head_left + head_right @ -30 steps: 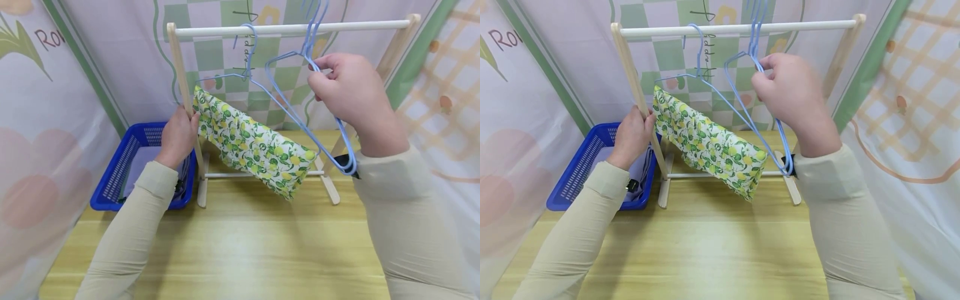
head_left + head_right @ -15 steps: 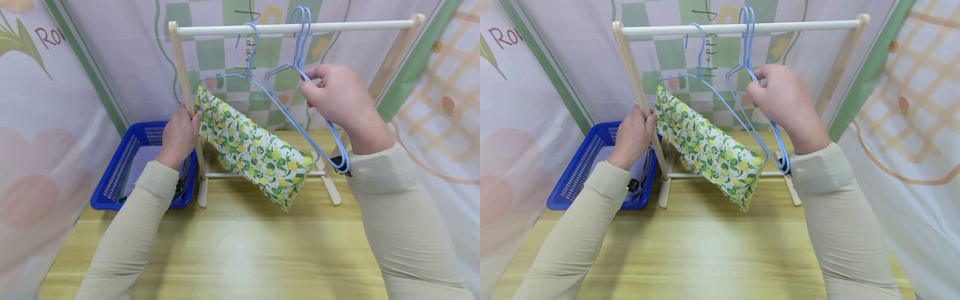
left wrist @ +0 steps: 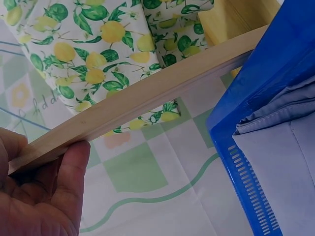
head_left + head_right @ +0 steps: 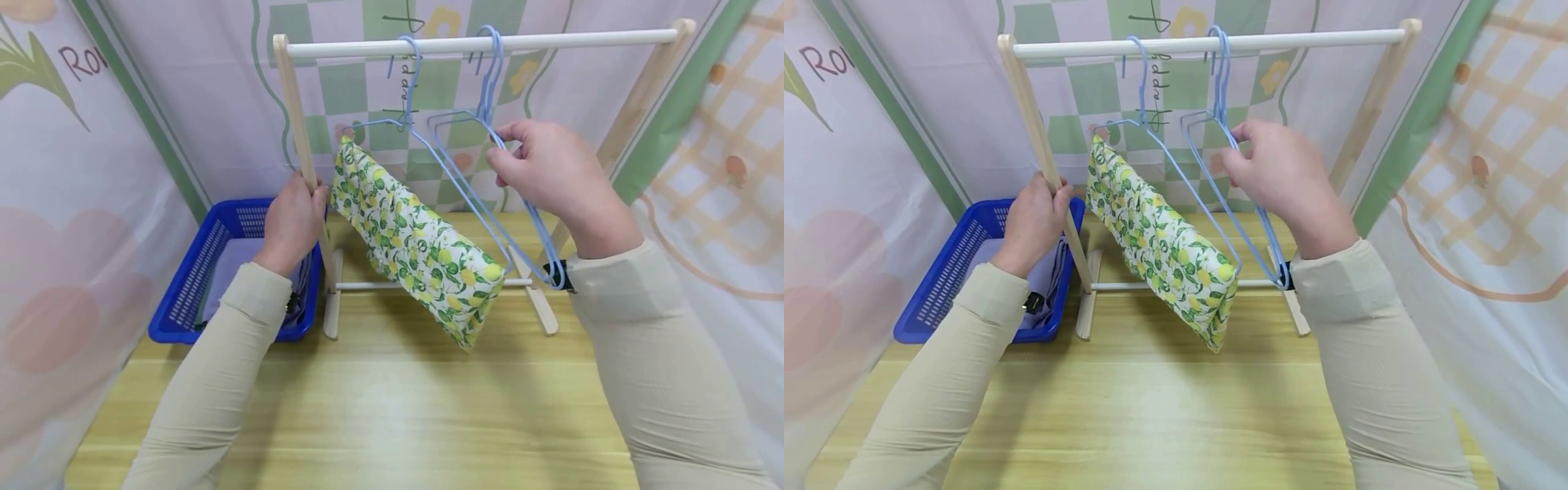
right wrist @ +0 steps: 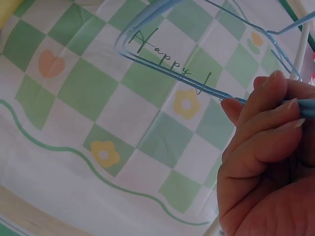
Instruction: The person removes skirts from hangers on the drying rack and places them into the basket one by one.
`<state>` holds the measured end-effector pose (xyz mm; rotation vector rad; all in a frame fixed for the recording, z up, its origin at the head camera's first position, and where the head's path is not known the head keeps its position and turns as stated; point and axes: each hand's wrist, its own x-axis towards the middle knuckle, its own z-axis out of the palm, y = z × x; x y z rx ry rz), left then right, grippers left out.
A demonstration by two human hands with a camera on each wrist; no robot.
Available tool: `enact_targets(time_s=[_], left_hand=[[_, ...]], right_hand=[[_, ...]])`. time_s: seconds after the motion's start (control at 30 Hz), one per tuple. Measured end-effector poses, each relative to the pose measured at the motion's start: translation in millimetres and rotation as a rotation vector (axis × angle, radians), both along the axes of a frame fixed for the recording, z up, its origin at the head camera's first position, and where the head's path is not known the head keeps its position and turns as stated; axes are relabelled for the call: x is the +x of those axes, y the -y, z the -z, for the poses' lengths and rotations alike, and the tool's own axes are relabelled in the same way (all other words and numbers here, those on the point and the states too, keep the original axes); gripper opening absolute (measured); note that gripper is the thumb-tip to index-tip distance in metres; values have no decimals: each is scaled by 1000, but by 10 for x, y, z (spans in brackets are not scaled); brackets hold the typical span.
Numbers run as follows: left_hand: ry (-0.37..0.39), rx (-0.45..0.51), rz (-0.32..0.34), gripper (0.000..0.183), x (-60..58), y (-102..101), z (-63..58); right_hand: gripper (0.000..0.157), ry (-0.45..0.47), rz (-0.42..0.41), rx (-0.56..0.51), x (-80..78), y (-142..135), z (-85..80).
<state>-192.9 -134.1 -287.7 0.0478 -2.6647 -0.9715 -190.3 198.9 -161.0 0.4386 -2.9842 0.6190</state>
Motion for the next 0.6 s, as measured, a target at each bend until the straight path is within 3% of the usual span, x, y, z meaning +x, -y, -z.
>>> enact_targets(time_s=[0.37,0.6], left_hand=[[-8,-5,0,34,2,-5,8],[-2,5,-7,36,11,1,11]], right_hand=[[61,-56,-14,132,90,55,61],[63,-65,8,147,139,84,89]])
